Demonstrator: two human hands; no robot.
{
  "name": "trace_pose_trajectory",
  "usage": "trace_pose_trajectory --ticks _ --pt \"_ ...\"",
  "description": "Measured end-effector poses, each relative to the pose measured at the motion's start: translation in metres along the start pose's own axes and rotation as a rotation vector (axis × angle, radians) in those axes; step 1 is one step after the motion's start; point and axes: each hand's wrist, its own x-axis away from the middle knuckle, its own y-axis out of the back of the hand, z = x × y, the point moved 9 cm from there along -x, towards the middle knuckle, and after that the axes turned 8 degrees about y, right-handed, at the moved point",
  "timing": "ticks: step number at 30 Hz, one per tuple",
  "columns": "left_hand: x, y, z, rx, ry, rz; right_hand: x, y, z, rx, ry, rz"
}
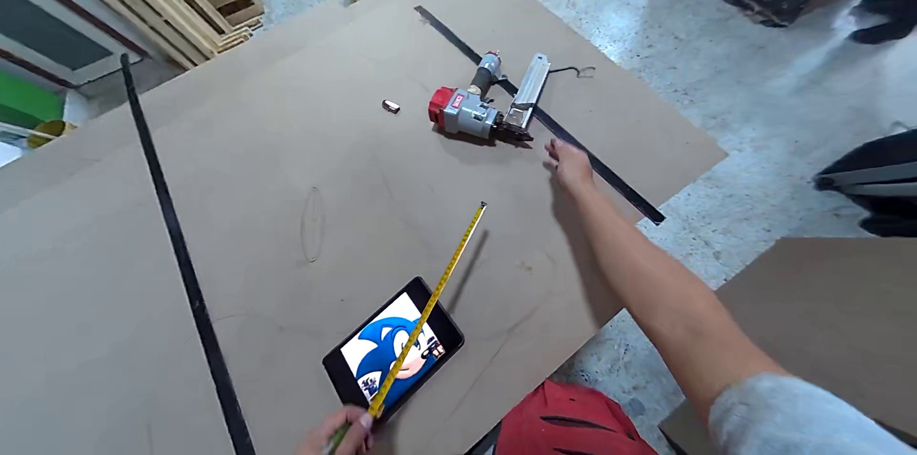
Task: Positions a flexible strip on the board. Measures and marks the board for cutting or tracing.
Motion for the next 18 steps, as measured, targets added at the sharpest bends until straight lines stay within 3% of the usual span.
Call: trace_pose_trajectory --ticks 3,10,14,18 --pt "-0.085 -0.006 -0.053 -0.194 -0.011 0.028 0.098 0.033 -0.013 -0.068 0.027 0.05" --pt "-0.246 -0.066 -0.187 -0.608 0.071 0.021 0.313 0.145 -0.111 0.002 -0.313 0.013" --pt "-0.281 -0.064 -0.195 -0.683 0.121 0.006 0.387 0.198 -0.13 0.047 -0.423 -0.145" --pt "-0.28 -0.019 -0.165 -0.75 0.108 -0.035 0.414 0.194 -0.138 0.034 -0.477 -0.141"
